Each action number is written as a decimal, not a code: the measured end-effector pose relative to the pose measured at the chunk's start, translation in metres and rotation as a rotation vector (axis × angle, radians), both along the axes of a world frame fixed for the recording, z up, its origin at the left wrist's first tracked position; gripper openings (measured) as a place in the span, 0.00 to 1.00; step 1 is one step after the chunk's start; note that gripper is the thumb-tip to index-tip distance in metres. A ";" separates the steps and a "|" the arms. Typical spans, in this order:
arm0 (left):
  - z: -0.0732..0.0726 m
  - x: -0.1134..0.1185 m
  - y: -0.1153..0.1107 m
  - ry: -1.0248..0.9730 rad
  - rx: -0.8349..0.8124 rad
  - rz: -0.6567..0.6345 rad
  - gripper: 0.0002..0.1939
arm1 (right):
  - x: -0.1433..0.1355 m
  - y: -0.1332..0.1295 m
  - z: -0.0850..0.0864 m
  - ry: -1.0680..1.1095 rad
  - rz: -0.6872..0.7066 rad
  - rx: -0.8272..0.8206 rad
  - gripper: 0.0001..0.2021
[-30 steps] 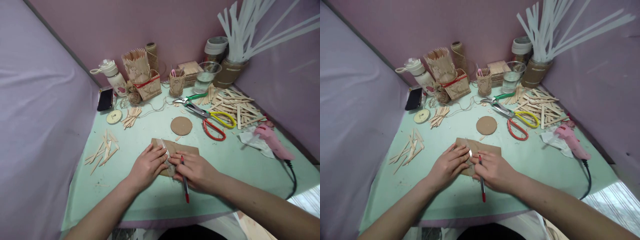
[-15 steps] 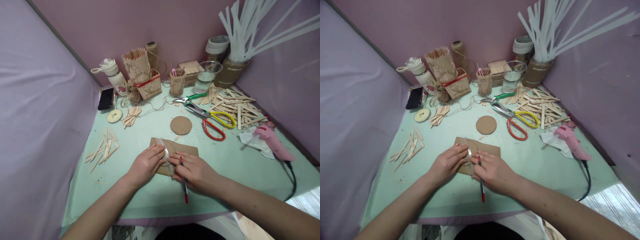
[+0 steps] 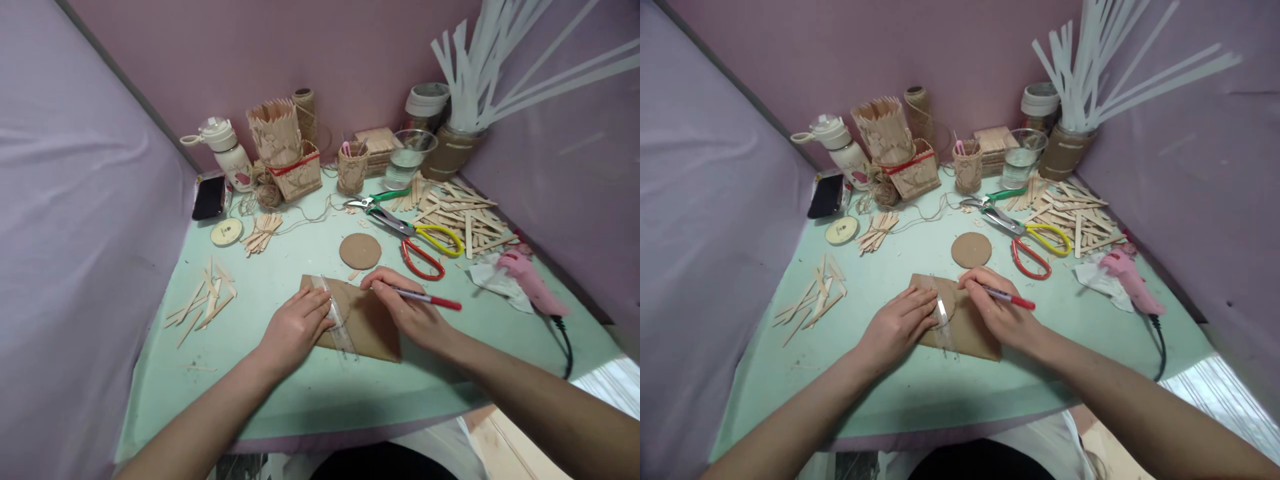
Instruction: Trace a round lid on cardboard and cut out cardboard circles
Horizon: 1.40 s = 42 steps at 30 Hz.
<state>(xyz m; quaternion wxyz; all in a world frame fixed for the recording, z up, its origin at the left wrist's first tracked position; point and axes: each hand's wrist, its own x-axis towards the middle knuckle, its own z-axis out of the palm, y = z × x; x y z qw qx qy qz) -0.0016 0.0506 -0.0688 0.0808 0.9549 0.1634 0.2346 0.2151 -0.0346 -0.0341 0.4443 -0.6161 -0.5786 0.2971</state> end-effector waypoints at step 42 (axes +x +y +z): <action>-0.003 0.001 -0.001 0.022 -0.039 0.010 0.13 | -0.024 0.034 -0.033 0.046 -0.018 -0.070 0.10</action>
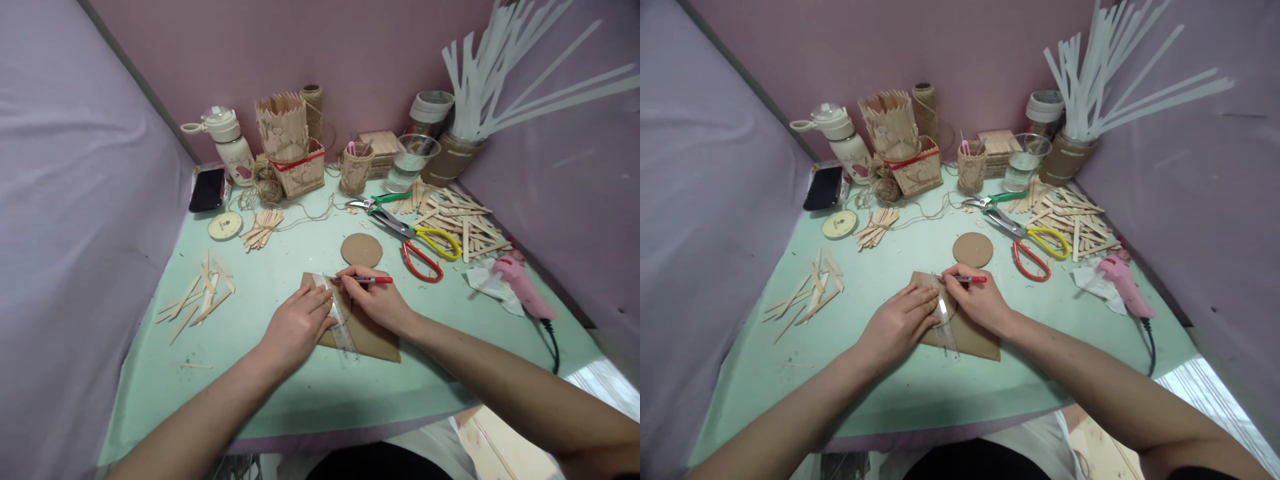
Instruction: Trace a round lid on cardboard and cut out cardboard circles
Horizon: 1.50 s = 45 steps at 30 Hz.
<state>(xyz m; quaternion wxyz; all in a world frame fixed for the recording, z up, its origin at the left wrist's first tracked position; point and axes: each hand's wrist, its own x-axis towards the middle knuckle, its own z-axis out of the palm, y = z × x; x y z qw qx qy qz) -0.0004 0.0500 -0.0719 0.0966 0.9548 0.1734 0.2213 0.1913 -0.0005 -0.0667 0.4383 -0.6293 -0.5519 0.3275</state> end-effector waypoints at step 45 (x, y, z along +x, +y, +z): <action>0.003 0.002 -0.001 -0.038 0.015 -0.002 0.12 | -0.001 0.001 -0.001 -0.003 -0.002 0.021 0.08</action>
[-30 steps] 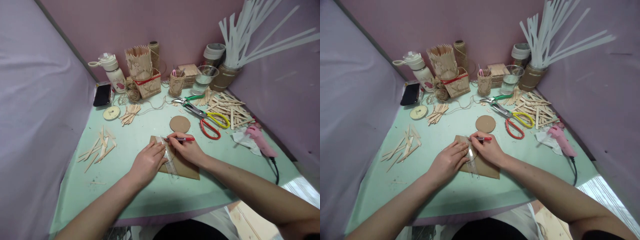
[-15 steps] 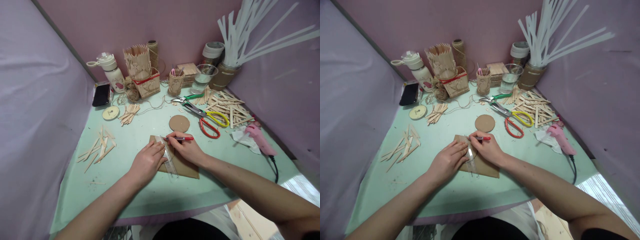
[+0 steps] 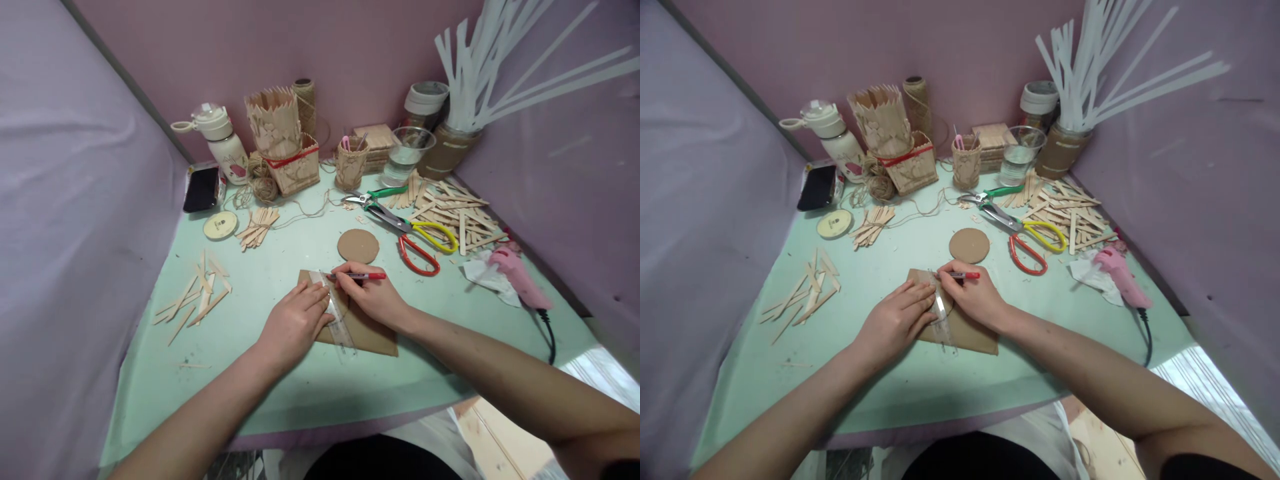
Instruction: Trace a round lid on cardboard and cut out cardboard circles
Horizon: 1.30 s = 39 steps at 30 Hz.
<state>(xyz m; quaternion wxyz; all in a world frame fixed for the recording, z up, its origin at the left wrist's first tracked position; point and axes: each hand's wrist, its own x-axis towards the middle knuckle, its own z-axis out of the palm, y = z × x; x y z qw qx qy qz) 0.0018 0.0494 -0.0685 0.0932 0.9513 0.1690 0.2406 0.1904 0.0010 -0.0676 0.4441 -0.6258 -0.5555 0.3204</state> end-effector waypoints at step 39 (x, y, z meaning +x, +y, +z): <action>-0.004 0.000 -0.001 -0.012 0.014 0.006 0.12 | -0.005 -0.067 0.009 -0.142 0.093 -0.009 0.08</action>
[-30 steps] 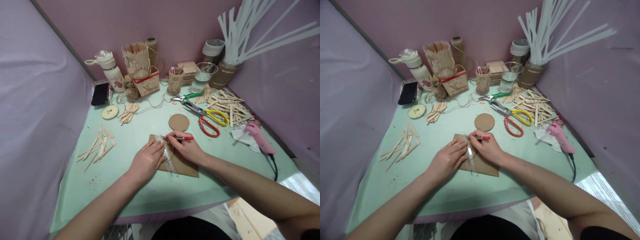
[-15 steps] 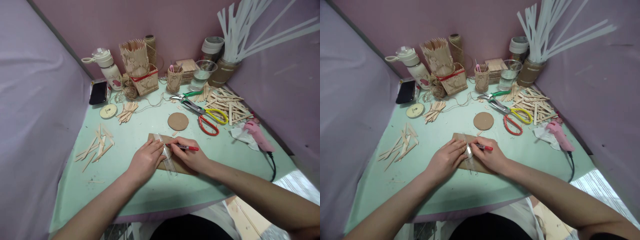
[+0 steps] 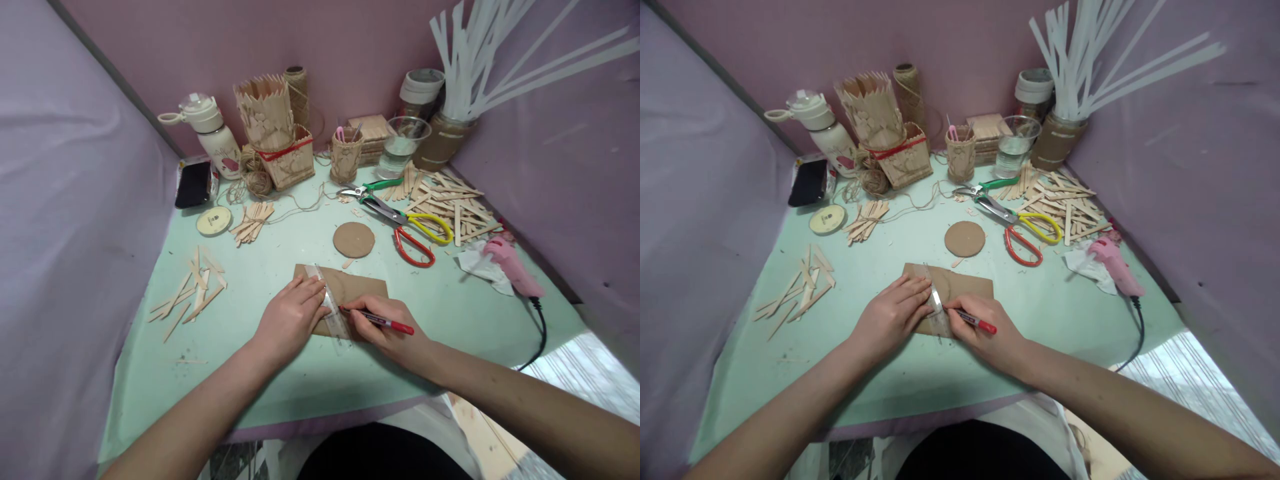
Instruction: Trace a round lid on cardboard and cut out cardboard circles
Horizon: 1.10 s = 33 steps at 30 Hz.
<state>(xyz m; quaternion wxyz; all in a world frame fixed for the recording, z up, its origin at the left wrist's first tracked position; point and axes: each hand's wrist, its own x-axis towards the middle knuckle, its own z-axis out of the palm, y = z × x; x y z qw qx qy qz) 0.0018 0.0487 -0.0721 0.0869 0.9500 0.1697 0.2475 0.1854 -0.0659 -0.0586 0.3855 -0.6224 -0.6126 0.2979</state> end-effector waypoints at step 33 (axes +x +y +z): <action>0.011 -0.057 0.020 0.178 -0.064 -0.002 0.29 | 0.005 -0.017 -0.013 0.105 -0.149 0.046 0.12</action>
